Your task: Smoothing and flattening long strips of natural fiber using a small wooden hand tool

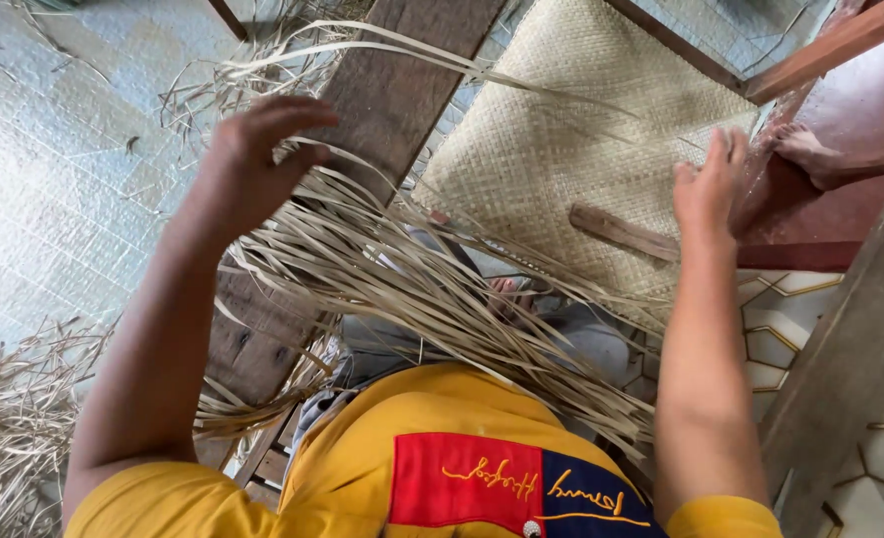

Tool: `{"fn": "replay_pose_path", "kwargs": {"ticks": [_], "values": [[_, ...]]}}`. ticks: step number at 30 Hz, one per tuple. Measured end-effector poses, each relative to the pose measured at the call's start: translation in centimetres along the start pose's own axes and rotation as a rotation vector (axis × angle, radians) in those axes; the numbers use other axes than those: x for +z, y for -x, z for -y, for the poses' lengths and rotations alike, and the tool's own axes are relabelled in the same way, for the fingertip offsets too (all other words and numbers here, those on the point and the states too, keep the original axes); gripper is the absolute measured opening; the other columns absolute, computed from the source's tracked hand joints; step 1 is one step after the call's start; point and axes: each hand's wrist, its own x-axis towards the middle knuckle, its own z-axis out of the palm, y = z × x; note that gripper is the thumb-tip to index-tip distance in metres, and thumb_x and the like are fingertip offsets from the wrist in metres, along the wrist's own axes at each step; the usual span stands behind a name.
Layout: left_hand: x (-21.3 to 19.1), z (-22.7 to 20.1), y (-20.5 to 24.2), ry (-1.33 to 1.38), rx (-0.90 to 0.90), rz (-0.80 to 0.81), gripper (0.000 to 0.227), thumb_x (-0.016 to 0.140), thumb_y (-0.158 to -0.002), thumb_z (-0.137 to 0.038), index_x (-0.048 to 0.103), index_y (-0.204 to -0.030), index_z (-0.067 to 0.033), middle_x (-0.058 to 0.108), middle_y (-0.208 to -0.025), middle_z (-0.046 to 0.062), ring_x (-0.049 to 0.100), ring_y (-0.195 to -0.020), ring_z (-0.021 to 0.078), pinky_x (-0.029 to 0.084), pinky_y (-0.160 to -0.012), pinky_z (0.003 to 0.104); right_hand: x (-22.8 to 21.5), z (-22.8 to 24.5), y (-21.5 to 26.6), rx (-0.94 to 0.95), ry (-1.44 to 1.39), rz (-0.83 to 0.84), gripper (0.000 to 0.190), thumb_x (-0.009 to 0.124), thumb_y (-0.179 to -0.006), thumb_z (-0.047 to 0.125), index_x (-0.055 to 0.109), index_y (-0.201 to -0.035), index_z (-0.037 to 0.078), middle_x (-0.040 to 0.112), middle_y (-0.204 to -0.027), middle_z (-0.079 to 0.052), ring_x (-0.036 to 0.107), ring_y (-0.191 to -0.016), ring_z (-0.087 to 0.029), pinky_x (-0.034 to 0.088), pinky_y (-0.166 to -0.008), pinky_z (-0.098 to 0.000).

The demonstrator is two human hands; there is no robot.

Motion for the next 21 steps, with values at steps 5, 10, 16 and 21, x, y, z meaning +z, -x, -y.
{"fn": "replay_pose_path", "kwargs": {"ticks": [5, 10, 16, 21], "values": [[5.7, 0.5, 1.6, 0.041, 0.263, -0.058, 0.026, 0.056, -0.080, 0.005, 0.062, -0.105, 0.0019, 0.059, -0.103, 0.022, 0.056, -0.099, 0.0431, 0.044, -0.084, 0.051, 6.6, -1.8, 3.9, -0.581, -0.194, -0.209, 0.011, 0.070, -0.085, 0.018, 0.066, -0.093, 0.013, 0.058, -0.092, -0.007, 0.059, -0.092, -0.029, 0.046, -0.080, -0.0376], [9.2, -3.1, 0.4, -0.127, 0.364, 0.050, 0.022, 0.053, -0.086, -0.003, 0.061, -0.106, 0.0004, 0.061, -0.098, 0.023, 0.057, -0.101, 0.0406, 0.045, -0.085, 0.050, 10.3, 5.6, 9.5, -0.850, -0.291, -0.136, 0.007, 0.069, -0.079, 0.027, 0.068, -0.078, 0.019, 0.057, -0.069, -0.005, 0.059, -0.068, -0.027, 0.047, -0.064, -0.0375], [13.0, -4.1, 1.7, -0.495, 0.180, 0.467, 0.023, 0.055, -0.080, -0.005, 0.063, -0.101, -0.0091, 0.064, -0.096, 0.011, 0.061, -0.095, 0.0285, 0.040, -0.092, 0.050, 11.2, 2.3, 6.9, -0.730, 0.181, -0.013, 0.022, 0.061, -0.075, 0.017, 0.063, -0.095, 0.025, 0.055, -0.093, 0.004, 0.056, -0.087, -0.021, 0.044, -0.075, -0.0353], [15.0, -3.5, 4.7, -0.591, 0.117, 0.680, 0.009, 0.057, -0.072, -0.008, 0.063, -0.066, -0.0103, 0.062, -0.056, 0.007, 0.064, -0.057, 0.0261, 0.044, -0.070, 0.045, 5.3, -2.4, 5.7, -0.205, 0.270, 0.315, 0.049, 0.068, -0.072, 0.007, 0.054, -0.119, 0.006, 0.050, -0.114, -0.017, 0.056, -0.094, -0.041, 0.046, -0.079, -0.0550]]}}
